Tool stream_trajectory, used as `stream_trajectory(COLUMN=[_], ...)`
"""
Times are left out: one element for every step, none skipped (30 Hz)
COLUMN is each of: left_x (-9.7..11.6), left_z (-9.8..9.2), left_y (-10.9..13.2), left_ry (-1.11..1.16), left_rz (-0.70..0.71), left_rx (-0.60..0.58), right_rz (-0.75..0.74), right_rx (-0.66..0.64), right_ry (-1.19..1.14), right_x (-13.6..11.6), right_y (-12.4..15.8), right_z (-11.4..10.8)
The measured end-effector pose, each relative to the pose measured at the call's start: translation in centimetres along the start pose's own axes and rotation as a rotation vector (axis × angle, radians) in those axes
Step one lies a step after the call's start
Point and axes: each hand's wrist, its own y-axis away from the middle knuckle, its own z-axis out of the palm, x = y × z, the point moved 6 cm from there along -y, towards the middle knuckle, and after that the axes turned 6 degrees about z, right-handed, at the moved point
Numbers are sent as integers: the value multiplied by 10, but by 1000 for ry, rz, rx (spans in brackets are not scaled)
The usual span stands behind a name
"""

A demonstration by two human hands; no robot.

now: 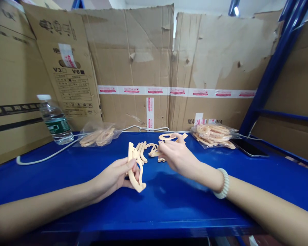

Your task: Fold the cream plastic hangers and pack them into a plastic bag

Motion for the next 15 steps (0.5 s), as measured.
stream_trajectory(left_x=[-1,-2,-3,-3,-2,-1,0,1,2,2,2,2,2,2,2], left_z=[3,5,5,5,4,3,3,2,2,1,1,1,2,2,2], left_y=[0,0,0,-1,-2,-4,-5,-6,-7,-7,-7,-7,-7,-7,-6], left_ry=[-18,-30,-38,-35,-22,2,26,47,62,70,71,70,66,64,66], left_rz=[23,33,33,29,19,6,-10,-27,-40,-48,-53,-56,-60,-64,-68], left_rx=[-57,-100,-122,-129,-123,-112,-101,-89,-79,-72,-70,-71,-76,-81,-85], right_rz=[55,82,84,75,65,59,63,78,97,114,128,138,145,151,163], right_rx=[-30,-63,-96,-127,-155,-179,-202,-227,-247,-267,-285,-301,-313,-323,-328], right_ry=[-56,-84,-88,-81,-80,-97,-132,-180,-228,-269,-298,-315,-321,-320,-315], right_x=[11,19,24,27,29,30,30,29,29,28,28,27,26,26,26], right_y=[0,-1,-1,-1,-1,-1,-1,-1,-1,-1,0,1,1,2,2], right_z=[4,8,13,18,22,26,30,34,37,40,42,44,45,46,45])
